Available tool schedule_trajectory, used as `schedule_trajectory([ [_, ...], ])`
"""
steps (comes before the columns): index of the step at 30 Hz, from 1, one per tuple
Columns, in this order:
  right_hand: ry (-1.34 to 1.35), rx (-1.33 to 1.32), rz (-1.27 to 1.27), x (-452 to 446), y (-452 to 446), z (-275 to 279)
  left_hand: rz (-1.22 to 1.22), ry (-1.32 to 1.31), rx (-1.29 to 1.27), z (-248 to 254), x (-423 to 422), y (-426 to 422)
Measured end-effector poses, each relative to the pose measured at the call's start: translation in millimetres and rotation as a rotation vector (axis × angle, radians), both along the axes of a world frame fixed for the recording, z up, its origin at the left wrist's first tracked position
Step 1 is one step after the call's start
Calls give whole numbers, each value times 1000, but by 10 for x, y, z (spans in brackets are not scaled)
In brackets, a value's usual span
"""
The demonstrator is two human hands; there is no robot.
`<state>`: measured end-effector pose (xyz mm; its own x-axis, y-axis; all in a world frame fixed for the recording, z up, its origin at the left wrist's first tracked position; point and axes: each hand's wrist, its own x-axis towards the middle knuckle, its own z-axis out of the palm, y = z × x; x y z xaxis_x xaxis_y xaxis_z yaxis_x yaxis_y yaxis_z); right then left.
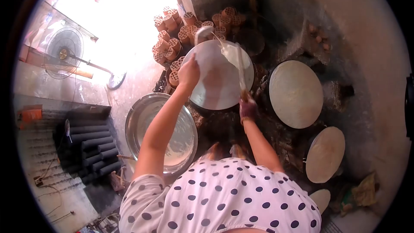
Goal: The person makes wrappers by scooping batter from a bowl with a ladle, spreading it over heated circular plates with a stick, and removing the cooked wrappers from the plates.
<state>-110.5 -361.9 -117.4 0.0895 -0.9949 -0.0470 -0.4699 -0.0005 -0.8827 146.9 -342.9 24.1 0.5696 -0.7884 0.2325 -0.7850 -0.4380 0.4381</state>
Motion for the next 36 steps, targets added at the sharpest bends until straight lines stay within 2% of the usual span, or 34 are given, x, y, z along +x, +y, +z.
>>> schedule_trajectory([
  [1,-90,95,-101,-38,202,213,47,53,-37,117,39,158],
  [4,-58,-7,-126,76,465,-355,92,165,-156,179,112,685],
  [5,-10,152,-74,266,425,226,46,231,-212,76,164,805],
  [6,-8,154,-66,405,264,259,1,298,-267,20,170,946],
  [7,-3,308,-9,521,78,290,-4,628,-222,273,40,1093],
  [8,0,459,46,564,-14,333,-2,625,-225,247,-11,1273],
  [10,-28,229,-6,415,-34,438,58,1104,-260,169,-104,1605],
  [11,-5,90,-50,294,-19,198,81,1134,-236,200,-170,1789],
  [13,-14,104,-91,217,78,-125,142,1246,-216,206,-315,2175],
  [14,-27,121,-131,232,124,-43,178,1322,-227,193,-382,2336],
  [15,129,145,-76,312,91,50,222,1383,-236,168,-449,2471],
  [16,122,137,-74,428,-12,90,263,1439,-247,129,-502,2585],
  [18,176,232,78,645,-241,124,299,1473,-259,-40,-547,2773],
  [19,-63,157,185,617,-365,-74,345,1515,-256,-108,-560,2870],
  [20,-71,151,181,519,-396,31,336,1508,-258,-145,-585,2967],
  [22,121,180,80,300,-381,298,390,1540,-277,-190,-606,3088],
  [23,254,101,0,220,-327,381,387,1536,-287,-190,-614,3113],
  [26,267,105,-36,292,-227,384,418,1591,-348,-201,-655,3214],
  [27,325,230,-15,423,-284,410,415,1631,-378,-240,-656,3219],
  [28,316,239,-13,558,-339,438,414,1671,-405,-251,-661,3236],
  [30,405,228,147,749,-473,481,415,1688,-397,-213,-662,3215],
  [31,397,231,146,763,-581,407,420,1697,-407,-208,-668,3196],
  [33,113,109,468,606,-827,85,425,1707,-410,-188,-679,3203],
  [36,87,-31,419,193,-1060,-91,377,1686,-428,-138,-675,3205],
])
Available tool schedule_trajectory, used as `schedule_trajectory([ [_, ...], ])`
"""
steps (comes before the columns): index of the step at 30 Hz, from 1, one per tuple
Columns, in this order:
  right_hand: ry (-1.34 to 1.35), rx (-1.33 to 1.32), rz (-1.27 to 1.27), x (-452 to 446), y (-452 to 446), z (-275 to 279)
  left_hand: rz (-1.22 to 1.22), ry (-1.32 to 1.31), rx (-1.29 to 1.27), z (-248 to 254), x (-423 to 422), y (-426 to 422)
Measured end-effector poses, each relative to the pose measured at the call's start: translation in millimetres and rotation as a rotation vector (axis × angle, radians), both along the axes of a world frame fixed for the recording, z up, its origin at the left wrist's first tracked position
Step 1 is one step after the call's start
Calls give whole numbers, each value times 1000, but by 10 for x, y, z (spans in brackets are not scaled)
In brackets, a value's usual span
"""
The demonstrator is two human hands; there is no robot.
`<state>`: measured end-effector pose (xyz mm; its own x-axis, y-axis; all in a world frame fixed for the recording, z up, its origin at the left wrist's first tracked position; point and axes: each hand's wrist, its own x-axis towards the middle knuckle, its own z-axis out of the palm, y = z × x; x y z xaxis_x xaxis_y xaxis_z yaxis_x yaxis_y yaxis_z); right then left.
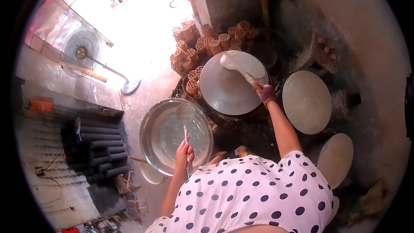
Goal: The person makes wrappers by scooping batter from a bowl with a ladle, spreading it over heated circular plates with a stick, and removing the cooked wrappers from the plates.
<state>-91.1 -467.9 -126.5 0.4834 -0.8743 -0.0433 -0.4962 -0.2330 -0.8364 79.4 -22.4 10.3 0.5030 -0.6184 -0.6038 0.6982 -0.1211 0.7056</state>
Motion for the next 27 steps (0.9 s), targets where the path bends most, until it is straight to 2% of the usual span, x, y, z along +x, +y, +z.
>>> schedule_trajectory([
  [1,-2,2,6,-7,43,113,17,7,-13,28,-27,16],
  [3,274,41,-290,43,257,573,40,13,-12,41,-70,52],
  [4,270,48,-286,141,288,513,52,24,-8,15,-81,54],
  [6,289,30,-88,373,315,371,68,32,5,10,-114,64],
  [7,326,109,-62,468,340,508,64,40,8,18,-124,45],
  [8,323,112,-59,503,252,366,58,46,8,23,-128,26],
  [11,28,30,239,327,-23,-89,68,49,-2,24,-132,33],
  [12,24,27,246,235,-125,-104,76,46,-4,41,-130,23],
  [14,127,65,-39,104,-178,-68,82,18,-5,96,-189,67],
  [15,128,74,-31,121,-145,-17,90,19,4,82,-214,93],
  [17,461,68,-28,235,4,466,100,14,2,28,-229,109],
  [18,459,77,-26,279,8,388,101,11,11,10,-229,114],
  [20,404,-30,170,406,0,50,118,54,23,-30,-243,120],
  [21,258,-58,270,407,-124,-385,109,43,19,-44,-248,128],
  [24,102,-4,331,154,-339,-292,138,61,22,5,-265,114],
  [25,78,295,150,178,-328,-54,144,64,29,4,-278,121],
  [26,81,302,154,230,-315,-45,141,51,21,-2,-287,125],
  [27,235,177,115,282,-322,-27,137,36,11,-9,-287,108],
])
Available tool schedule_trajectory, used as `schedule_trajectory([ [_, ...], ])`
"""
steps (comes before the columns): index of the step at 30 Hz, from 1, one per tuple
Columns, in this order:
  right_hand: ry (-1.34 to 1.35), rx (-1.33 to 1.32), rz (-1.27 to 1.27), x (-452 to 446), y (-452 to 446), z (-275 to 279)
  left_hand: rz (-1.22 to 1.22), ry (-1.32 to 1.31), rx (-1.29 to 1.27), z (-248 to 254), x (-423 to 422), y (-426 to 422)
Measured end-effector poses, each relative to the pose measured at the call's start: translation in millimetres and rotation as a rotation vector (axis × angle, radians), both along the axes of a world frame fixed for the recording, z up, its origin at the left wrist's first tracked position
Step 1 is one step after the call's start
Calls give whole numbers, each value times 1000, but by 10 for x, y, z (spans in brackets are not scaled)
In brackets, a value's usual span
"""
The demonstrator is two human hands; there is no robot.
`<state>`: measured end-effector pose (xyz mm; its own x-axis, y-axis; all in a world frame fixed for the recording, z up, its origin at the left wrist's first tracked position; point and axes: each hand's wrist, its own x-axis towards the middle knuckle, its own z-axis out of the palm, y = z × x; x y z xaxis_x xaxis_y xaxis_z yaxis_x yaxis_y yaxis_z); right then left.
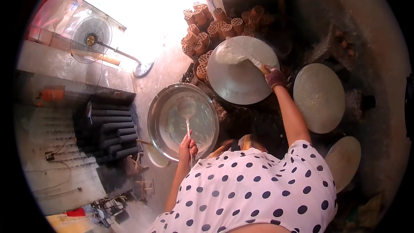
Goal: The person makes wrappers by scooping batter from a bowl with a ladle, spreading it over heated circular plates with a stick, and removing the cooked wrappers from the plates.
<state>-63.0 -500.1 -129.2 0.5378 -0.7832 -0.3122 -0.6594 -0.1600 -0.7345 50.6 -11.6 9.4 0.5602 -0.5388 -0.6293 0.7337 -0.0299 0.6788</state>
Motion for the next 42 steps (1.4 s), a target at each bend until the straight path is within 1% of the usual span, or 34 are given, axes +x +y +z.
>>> schedule_trajectory([
  [1,147,-136,-10,55,33,38,2,1,4,15,-6,-27],
  [2,56,-102,79,62,216,486,2,8,32,41,-10,-60],
  [3,56,-99,81,44,237,443,2,14,59,55,-16,-75],
  [5,65,-34,237,-19,174,259,21,28,50,36,-26,-72],
  [6,-212,-112,393,-139,32,-21,36,38,39,20,-28,-81],
  [7,-210,-110,400,-134,-6,54,42,42,40,15,-31,-87],
  [9,26,-90,225,-115,-67,360,27,38,22,32,-56,-71],
  [10,190,-80,119,-2,-91,431,33,43,31,25,-74,-69],
  [11,190,-74,125,-1,-97,316,31,48,57,9,-83,-93],
  [13,-34,-254,398,14,-102,60,35,55,85,13,-86,-105],
  [14,46,-275,402,-40,71,360,42,61,63,14,-105,-107],
  [15,51,-274,413,-122,86,332,50,69,42,17,-140,-114],
  [17,-90,-159,574,-298,-37,207,102,68,45,90,-225,-186],
  [18,-132,-160,601,-328,-175,-34,120,79,35,97,-254,-181],
  [19,-133,-151,607,-284,-184,40,134,89,31,109,-293,-157],
  [21,43,-294,364,-148,-140,396,144,94,63,66,-353,-156],
  [22,92,-291,337,-74,-140,380,151,98,83,47,-388,-169],
  [23,93,-282,338,-109,-98,337,152,100,92,52,-416,-165],
  [25,-8,-477,571,-169,3,227,170,133,100,35,-446,-169],
  [26,94,-383,525,-257,-3,123,177,139,104,28,-483,-151],
  [27,96,-379,533,-366,-88,48,172,135,92,22,-508,-118],
  [29,-245,-235,691,-509,-194,55,175,129,87,25,-549,-102],
  [30,-214,-160,605,-532,-211,94,180,136,105,42,-567,-104],
  [31,-217,-147,601,-472,-135,161,181,141,125,62,-589,-92],
  [33,-30,-390,432,-240,-15,310,149,135,131,25,-571,-77],
  [34,60,-437,482,-185,41,163,142,153,129,-7,-556,-42],
  [36,64,-432,488,-455,284,177,123,171,111,-13,-496,-19],
  [39,87,-355,505,-1100,620,395,162,217,81,-31,-444,71],
  [41,-138,-323,412,-1503,837,606,109,192,54,-65,-381,218],
  [42,-283,-216,244,-1636,914,208,112,195,46,-73,-364,300],
])
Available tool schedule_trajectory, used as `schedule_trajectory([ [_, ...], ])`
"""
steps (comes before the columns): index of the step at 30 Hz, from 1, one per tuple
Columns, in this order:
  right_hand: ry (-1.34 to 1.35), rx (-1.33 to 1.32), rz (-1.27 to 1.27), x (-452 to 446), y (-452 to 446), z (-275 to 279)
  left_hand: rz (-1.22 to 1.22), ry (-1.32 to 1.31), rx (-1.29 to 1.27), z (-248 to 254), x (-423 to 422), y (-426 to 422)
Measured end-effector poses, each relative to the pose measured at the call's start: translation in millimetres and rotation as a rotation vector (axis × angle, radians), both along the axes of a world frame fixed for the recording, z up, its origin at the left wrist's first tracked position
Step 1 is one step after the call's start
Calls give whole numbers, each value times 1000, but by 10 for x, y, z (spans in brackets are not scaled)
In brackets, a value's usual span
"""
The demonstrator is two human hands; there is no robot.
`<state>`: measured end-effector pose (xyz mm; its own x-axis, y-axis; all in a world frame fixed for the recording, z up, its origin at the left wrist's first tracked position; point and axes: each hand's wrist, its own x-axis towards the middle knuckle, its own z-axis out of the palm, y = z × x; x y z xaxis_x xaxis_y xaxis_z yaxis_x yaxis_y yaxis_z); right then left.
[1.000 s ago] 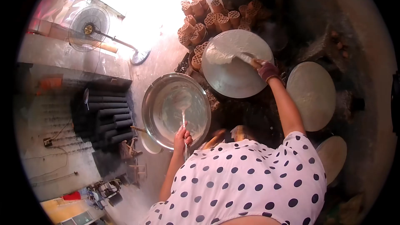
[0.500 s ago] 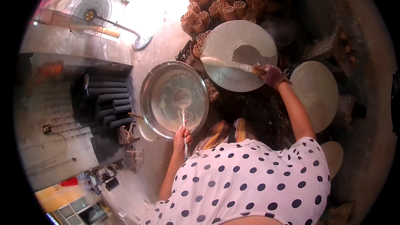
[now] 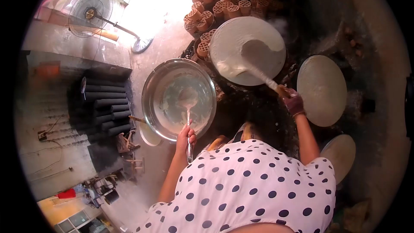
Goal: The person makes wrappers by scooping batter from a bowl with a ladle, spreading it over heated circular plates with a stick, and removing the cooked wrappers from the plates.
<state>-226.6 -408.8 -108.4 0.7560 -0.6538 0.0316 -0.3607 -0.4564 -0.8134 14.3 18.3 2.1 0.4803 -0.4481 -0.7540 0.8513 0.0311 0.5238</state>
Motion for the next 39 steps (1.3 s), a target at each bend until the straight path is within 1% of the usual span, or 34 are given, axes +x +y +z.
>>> schedule_trajectory([
  [2,-288,278,-245,259,412,-189,-38,-21,-10,-34,51,112],
  [3,-111,-236,-235,578,788,96,-58,-30,-18,-54,68,162],
  [5,38,614,-388,1304,1349,383,-72,-18,-27,-69,122,294],
  [6,-2,428,-357,1675,1574,-19,-104,-28,-20,-57,140,368],
  [8,21,398,-411,2200,1895,-719,-133,-29,-16,-90,177,549],
  [11,-160,751,-608,1928,2107,-538,-161,-32,-24,-121,265,867],
  [13,-429,1105,-690,1501,1961,-622,-156,-73,-42,-98,292,1077],
  [15,-298,941,-881,1480,1999,-102,-141,-80,-40,-67,296,1254],
  [16,-353,972,-863,1579,2007,-81,-135,-95,-36,-58,310,1295],
  [18,-548,1046,-656,1966,2028,-508,-148,-92,-49,-73,333,1355],
  [19,-382,732,-555,2183,2156,-571,-155,-84,-54,-67,345,1390],
  [20,-392,739,-562,2193,2210,-693,-165,-92,-48,-56,366,1411],
  [22,-114,600,-578,2155,2262,-869,-192,-70,-71,-44,407,1418],
  [23,-190,1025,-684,1951,2330,-487,-203,-72,-77,-34,432,1397],
  [25,-316,1167,-643,1415,2169,-614,-209,-91,-83,28,450,1378],
  [27,-213,1015,-756,1078,2057,-423,-220,-92,-99,10,462,1344],
  [28,-129,939,-783,977,2021,-215,-224,-96,-97,-24,481,1320],
  [29,-132,931,-788,972,1975,-59,-226,-101,-92,-34,486,1282],
  [31,-238,1022,-929,1047,1920,116,-230,-88,-86,-46,472,1169],
  [32,-348,1080,-842,1099,1922,101,-251,-90,-95,-73,475,1124],
  [33,-346,985,-750,1216,1919,-89,-274,-94,-101,-84,479,1073],
  [35,1,749,-480,1321,1944,-281,-286,-62,-89,-18,460,957],
  [36,-65,780,-521,1140,1918,-331,-280,-29,-91,18,459,879],
  [37,-131,808,-559,936,1907,-92,-285,-35,-88,41,467,825],
  [38,-59,970,-600,708,1706,-124,-285,-51,-97,61,459,778],
  [39,-217,1143,-622,470,1441,-450,-284,-63,-101,90,442,737],
])
